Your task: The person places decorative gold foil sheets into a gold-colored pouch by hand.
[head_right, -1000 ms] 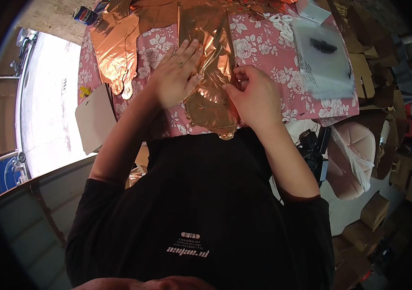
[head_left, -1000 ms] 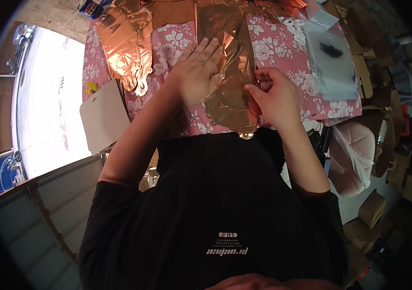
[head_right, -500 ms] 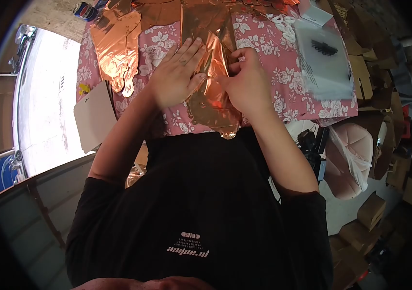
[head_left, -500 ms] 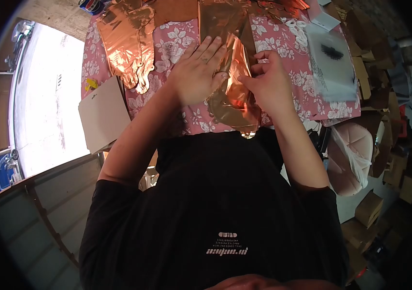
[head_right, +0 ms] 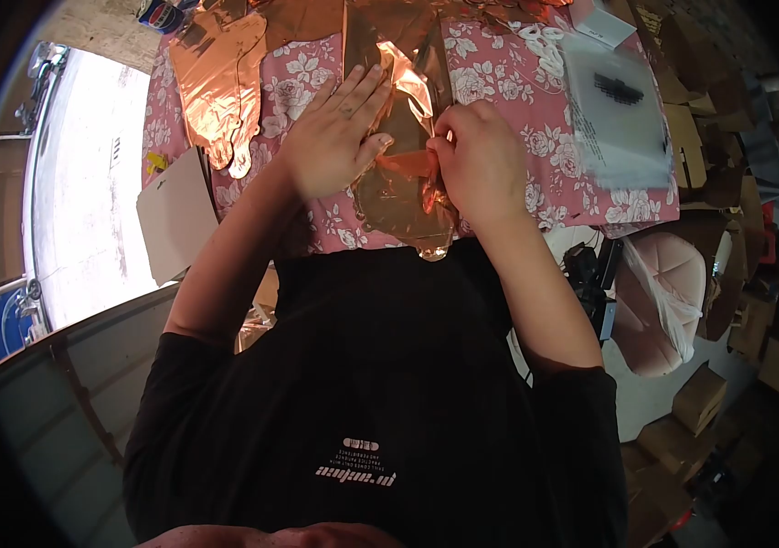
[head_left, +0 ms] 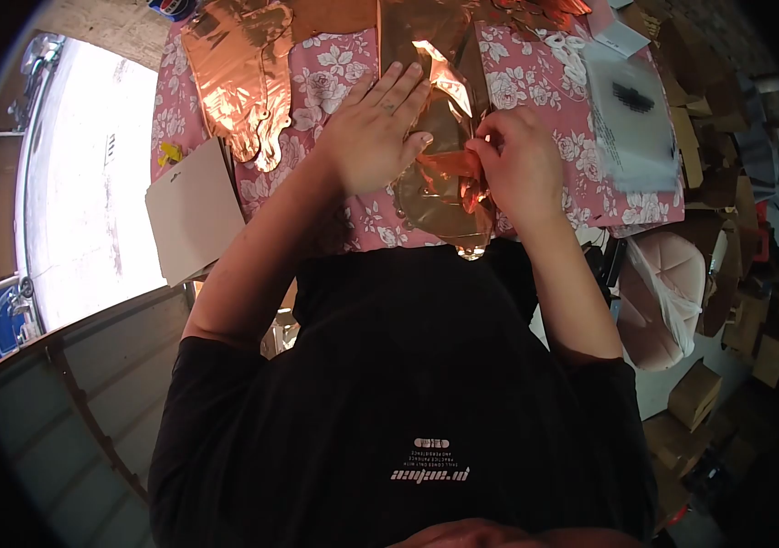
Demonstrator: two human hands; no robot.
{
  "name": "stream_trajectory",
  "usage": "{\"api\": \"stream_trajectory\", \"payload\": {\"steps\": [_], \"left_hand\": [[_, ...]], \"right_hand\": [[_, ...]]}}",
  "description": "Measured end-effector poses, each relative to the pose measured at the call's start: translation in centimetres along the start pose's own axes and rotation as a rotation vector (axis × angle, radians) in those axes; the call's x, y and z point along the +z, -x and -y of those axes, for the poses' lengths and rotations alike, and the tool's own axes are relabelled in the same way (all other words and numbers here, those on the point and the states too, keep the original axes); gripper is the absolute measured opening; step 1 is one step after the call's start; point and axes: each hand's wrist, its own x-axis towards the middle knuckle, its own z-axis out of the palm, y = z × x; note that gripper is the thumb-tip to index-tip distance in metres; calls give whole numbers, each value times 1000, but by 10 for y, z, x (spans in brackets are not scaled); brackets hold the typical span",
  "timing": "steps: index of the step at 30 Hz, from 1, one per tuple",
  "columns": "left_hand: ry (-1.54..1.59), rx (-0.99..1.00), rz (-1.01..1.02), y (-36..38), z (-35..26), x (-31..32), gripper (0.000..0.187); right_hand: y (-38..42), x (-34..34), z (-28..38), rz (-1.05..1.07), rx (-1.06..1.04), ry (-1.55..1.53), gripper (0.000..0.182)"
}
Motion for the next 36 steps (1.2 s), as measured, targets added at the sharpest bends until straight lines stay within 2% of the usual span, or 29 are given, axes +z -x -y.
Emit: {"api": "stream_trajectory", "payload": {"steps": [1, 5, 7, 13, 21, 24, 26, 27, 29, 32, 35, 36], "left_hand": [[11, -6, 2, 0, 0, 0, 69], [14, -18, 23, -1, -1, 0, 68], [18, -13, 28, -1, -1, -3, 69], [14, 3, 56, -1, 1, -4, 72], [37, 5, 73, -2, 2, -3, 73], [106, -32, 18, -2, -1, -12, 69], [196, -38, -178, -1, -11, -53, 68], [192, -40, -177, 4, -12, -70, 68], [537, -212, -311, 26, -4, -108, 65], [330, -240, -343, 79, 15, -160, 57], [141, -509, -141, 162, 37, -176, 70], [254, -592, -110, 187, 40, -177, 78]], "right_hand": [[1, 0, -4, 22, -98, -8, 21], [13, -3, -11, 88, -203, -62, 20], [18, -11, -10, 122, -312, -40, 27], [28, -15, -19, 122, -353, -41, 40], [39, -10, -26, 114, -420, -3, 47], [41, -11, -27, 114, -420, -2, 48], [39, -11, -27, 114, -417, -12, 48], [39, -11, -27, 113, -415, -9, 48], [40, -13, -25, 115, -423, -13, 49], [40, -12, -26, 127, -389, -58, 49], [40, -9, -26, 109, -402, -42, 49], [39, -8, -24, 112, -427, -68, 49]]}}
